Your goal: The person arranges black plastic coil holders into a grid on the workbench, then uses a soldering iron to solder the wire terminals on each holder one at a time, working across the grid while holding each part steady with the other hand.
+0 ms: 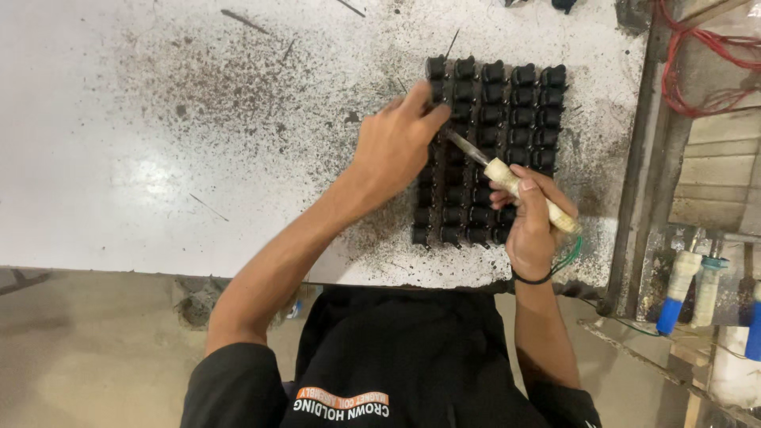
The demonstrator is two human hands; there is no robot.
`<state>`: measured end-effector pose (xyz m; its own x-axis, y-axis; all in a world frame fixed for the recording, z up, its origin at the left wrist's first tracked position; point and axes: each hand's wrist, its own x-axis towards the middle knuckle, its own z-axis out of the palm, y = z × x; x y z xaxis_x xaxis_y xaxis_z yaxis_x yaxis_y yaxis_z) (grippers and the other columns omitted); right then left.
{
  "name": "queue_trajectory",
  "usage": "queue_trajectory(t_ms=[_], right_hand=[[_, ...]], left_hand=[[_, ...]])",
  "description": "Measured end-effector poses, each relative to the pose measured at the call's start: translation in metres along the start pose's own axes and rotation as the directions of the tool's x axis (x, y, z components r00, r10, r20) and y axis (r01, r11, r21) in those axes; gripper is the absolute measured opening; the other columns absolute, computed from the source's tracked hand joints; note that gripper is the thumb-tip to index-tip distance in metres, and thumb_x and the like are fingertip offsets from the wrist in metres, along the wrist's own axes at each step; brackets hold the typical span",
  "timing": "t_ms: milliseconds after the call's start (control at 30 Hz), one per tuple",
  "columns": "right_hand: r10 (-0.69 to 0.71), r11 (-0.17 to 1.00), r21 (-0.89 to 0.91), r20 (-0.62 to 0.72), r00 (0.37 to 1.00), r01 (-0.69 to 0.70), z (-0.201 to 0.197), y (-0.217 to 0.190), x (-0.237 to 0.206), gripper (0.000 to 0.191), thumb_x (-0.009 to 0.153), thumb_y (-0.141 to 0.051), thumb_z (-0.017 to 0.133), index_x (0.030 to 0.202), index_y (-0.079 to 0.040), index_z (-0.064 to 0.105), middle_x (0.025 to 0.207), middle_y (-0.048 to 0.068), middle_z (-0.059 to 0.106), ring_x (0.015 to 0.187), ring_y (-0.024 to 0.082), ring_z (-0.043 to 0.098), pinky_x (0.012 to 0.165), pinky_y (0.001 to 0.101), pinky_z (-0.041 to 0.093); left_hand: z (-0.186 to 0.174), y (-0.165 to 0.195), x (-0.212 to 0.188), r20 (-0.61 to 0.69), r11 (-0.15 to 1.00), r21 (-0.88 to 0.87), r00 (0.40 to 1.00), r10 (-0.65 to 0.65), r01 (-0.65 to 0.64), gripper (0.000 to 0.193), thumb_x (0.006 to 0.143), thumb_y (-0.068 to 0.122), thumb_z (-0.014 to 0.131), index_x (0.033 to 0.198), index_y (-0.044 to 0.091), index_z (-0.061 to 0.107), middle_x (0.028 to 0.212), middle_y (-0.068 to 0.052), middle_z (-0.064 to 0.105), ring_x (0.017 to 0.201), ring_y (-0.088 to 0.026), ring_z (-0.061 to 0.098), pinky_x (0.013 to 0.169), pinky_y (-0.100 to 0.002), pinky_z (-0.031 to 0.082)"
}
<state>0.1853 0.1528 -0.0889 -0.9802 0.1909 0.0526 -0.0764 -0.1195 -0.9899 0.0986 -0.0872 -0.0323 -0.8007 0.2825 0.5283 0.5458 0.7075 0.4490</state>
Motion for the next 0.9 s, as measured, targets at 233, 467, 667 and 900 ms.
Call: queue_trajectory(t_ms=[233, 467, 667, 900], right_hand=[[-0.035, 0.998, -0.06, 0.026, 0.999, 0.037, 0.003, -0.003, -0.001, 0.026, 0.108, -0.011, 0.06, 0.121, 0.009, 0.069, 0.104, 0.025, 0.073, 0.084, 0.027, 0.073, 0.072, 0.0361, 0.06], [-0.021, 0.998, -0.061, 0.017, 1.0, 0.022, 0.006, -0.006, -0.001, 0.027, 0.107, -0.012, 0.059, 0.12, 0.01, 0.069, 0.104, 0.025, 0.074, 0.082, 0.027, 0.073, 0.071, 0.0357, 0.06], [-0.052, 0.994, -0.094, 0.004, 0.999, 0.053, 0.008, -0.007, -0.002, 0.027, 0.108, -0.011, 0.058, 0.12, 0.011, 0.068, 0.104, 0.026, 0.073, 0.084, 0.028, 0.073, 0.072, 0.0359, 0.06], [-0.04, 0.996, -0.083, 0.013, 0.999, 0.041, 0.008, -0.007, -0.003, 0.028, 0.108, -0.012, 0.058, 0.12, 0.011, 0.068, 0.102, 0.026, 0.074, 0.079, 0.027, 0.072, 0.07, 0.0354, 0.06]], left_hand=[[0.031, -0.023, -0.032, 0.172, 0.991, -0.047, 0.978, -0.116, 0.126, 0.026, 0.083, 0.002, 0.063, 0.102, 0.008, 0.081, 0.09, -0.013, 0.064, 0.062, -0.03, 0.07, 0.051, -0.041, 0.057], [0.027, -0.022, -0.019, 0.237, 0.99, -0.071, 0.966, -0.105, 0.125, 0.012, 0.085, 0.006, 0.066, 0.088, 0.004, 0.077, 0.094, -0.018, 0.063, 0.063, -0.035, 0.07, 0.053, -0.046, 0.057], [0.026, -0.022, -0.02, 0.23, 0.989, -0.08, 0.967, -0.106, 0.128, 0.011, 0.082, 0.009, 0.067, 0.086, 0.005, 0.077, 0.092, -0.017, 0.062, 0.061, -0.036, 0.069, 0.053, -0.047, 0.056], [0.03, -0.025, -0.017, 0.233, 0.987, -0.099, 0.967, -0.1, 0.126, 0.014, 0.084, 0.008, 0.066, 0.089, 0.005, 0.078, 0.09, -0.019, 0.063, 0.064, -0.038, 0.069, 0.056, -0.049, 0.057]])
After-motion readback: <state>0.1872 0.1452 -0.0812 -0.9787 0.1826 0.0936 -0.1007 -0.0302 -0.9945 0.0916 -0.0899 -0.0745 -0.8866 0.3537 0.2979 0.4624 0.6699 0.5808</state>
